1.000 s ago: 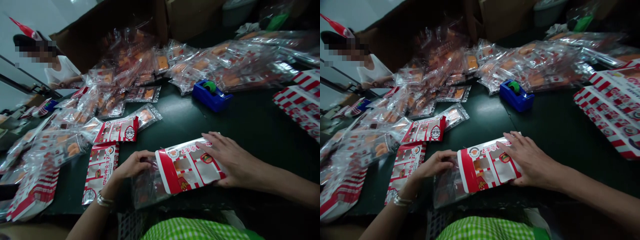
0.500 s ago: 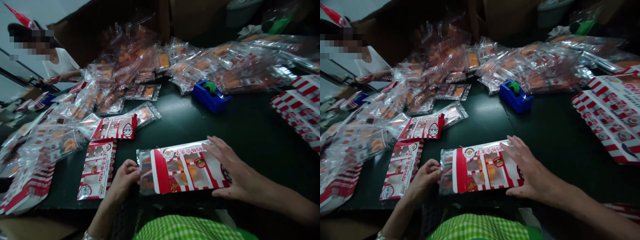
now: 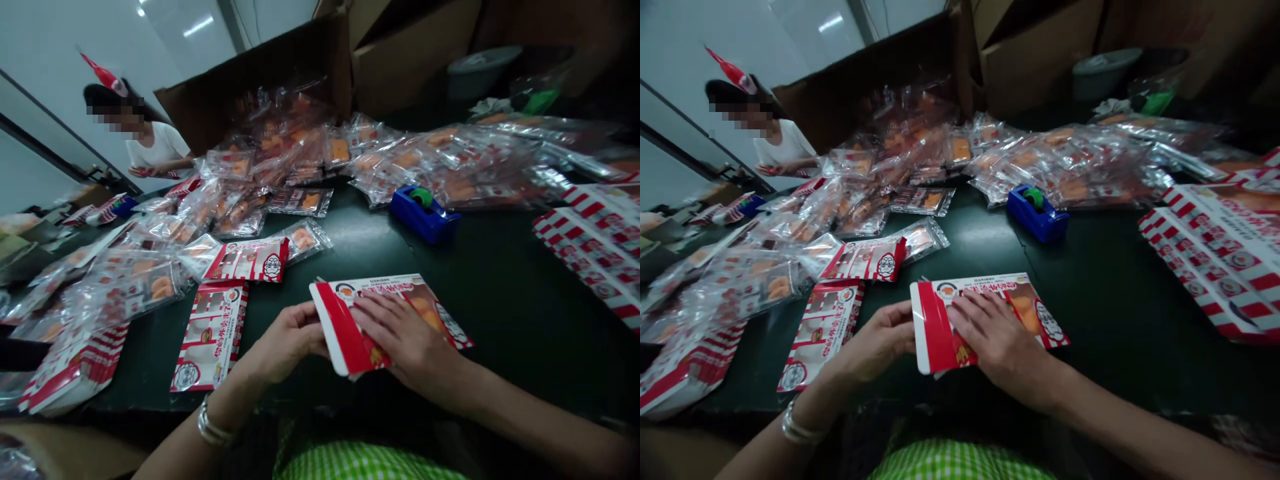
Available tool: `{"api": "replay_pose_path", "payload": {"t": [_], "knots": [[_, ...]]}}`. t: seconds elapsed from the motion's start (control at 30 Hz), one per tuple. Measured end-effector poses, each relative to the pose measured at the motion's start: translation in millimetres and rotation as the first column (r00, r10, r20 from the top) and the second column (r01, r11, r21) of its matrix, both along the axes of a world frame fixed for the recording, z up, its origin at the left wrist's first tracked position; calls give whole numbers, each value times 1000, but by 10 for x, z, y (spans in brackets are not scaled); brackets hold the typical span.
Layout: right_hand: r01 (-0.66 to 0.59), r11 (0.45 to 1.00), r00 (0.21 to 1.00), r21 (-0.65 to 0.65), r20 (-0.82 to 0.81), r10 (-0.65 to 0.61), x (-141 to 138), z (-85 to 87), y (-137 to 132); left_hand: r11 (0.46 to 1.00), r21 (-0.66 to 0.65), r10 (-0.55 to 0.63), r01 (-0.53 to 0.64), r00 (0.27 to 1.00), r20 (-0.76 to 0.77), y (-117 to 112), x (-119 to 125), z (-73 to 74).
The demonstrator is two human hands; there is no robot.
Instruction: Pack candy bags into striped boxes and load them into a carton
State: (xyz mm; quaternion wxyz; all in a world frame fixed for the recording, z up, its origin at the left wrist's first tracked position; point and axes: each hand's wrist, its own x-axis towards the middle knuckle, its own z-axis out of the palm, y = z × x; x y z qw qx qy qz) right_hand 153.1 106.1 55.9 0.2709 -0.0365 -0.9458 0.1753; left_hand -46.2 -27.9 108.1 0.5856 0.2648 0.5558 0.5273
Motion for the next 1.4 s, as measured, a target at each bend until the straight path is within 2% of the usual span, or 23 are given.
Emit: {"api": "replay_pose_path", "payload": {"t": [0.07, 0.1, 0.13, 0.17, 0.2, 0.27, 0.3, 0.33, 0.37, 0.43, 0.53, 0.73, 0.87, 0.93, 1.0, 1.03, 1.07, 1.13, 1.2, 1.23, 1.27, 1.33, 1.4], "knots": [[16, 978, 991, -207, -123, -42, -6, 265, 49, 974, 203, 123, -96, 985, -125, -21, -102, 238], [38, 923, 985, -383, -142, -100, 4, 390, 66, 933, 320, 235, -166, 953, -192, -53, -145, 324], [46, 816, 979, -576, -137, -152, 19, 486, 72, 881, 421, 337, -217, 911, -238, -92, -177, 369], [30, 659, 978, -751, -113, -174, 33, 537, 63, 844, 482, 394, -236, 882, -259, -131, -192, 362], [-3, 473, 984, -881, -88, -157, 41, 534, 40, 838, 496, 392, -227, 883, -259, -161, -189, 302], [-63, 126, 995, -990, -71, -65, 27, 375, -33, 895, 415, 265, -165, 944, -196, -176, -130, 46], [-68, 5, 997, -998, -68, -43, 10, 240, -76, 924, 355, 203, -145, 970, -131, -163, -77, -124], [-60, -72, 996, -996, -55, -64, -9, 93, -119, 940, 302, 188, -162, 980, -62, -141, -16, -299], [-45, -113, 993, -993, -32, -113, -23, -50, -161, 944, 260, 210, -205, 978, 8, -117, 46, -465], [-17, -110, 975, -994, 8, -223, -30, -266, -222, 929, 194, 297, -314, 948, 112, -75, 148, -723], [23, -27, 975, -999, 29, -222, 5, -356, -221, 892, 152, 402, -425, 901, 163, -49, 197, -892], [62, 90, 995, -994, 54, -83, 95, -254, -102, 851, 167, 489, -498, 867, 96, -95, 258, -889], [37, 98, 995, -995, 28, -97, 126, -284, -160, 798, 149, 587, -585, 809, 34, -177, 373, -900], [29, 78, 997, -997, 23, -78, 141, -294, -187, 814, 170, 576, -555, 808, -119, -219, 363, -878], [59, 84, 996, -995, 54, -67, 155, -277, -193, 888, 151, 459, -434, 829, -318, -247, 296, -816], [96, 113, 993, -989, 87, -80, 158, -259, -188, 928, 123, 372, -353, 839, -398, -252, 252, -774], [140, 164, 986, -976, 122, -116, 158, -239, -181, 957, 96, 288, -275, 845, -450, -249, 207, -733], [225, 312, 957, -923, 150, -249, 141, -200, -162, 980, 78, 197, -181, 861, -468, -224, 136, -670], [270, 458, 922, -847, 92, -375, 110, -177, -144, 975, 98, 222, -199, 878, -424, -183, 105, -656], [280, 502, 910, -819, 59, -411, 93, -171, -138, 966, 108, 257, -233, 881, -396, -164, 103, -664], [283, 520, 902, -806, 39, -430, 80, -167, -133, 956, 116, 294, -270, 881, -370, -148, 104, -675], [276, 499, 903, -821, 44, -427, 74, -154, -127, 944, 128, 330, -304, 886, -327, -131, 104, -685], [240, 462, 933, -854, 72, -352, 94, -123, -122, 961, 139, 274, -241, 907, -319, -132, 96, -649]]}}
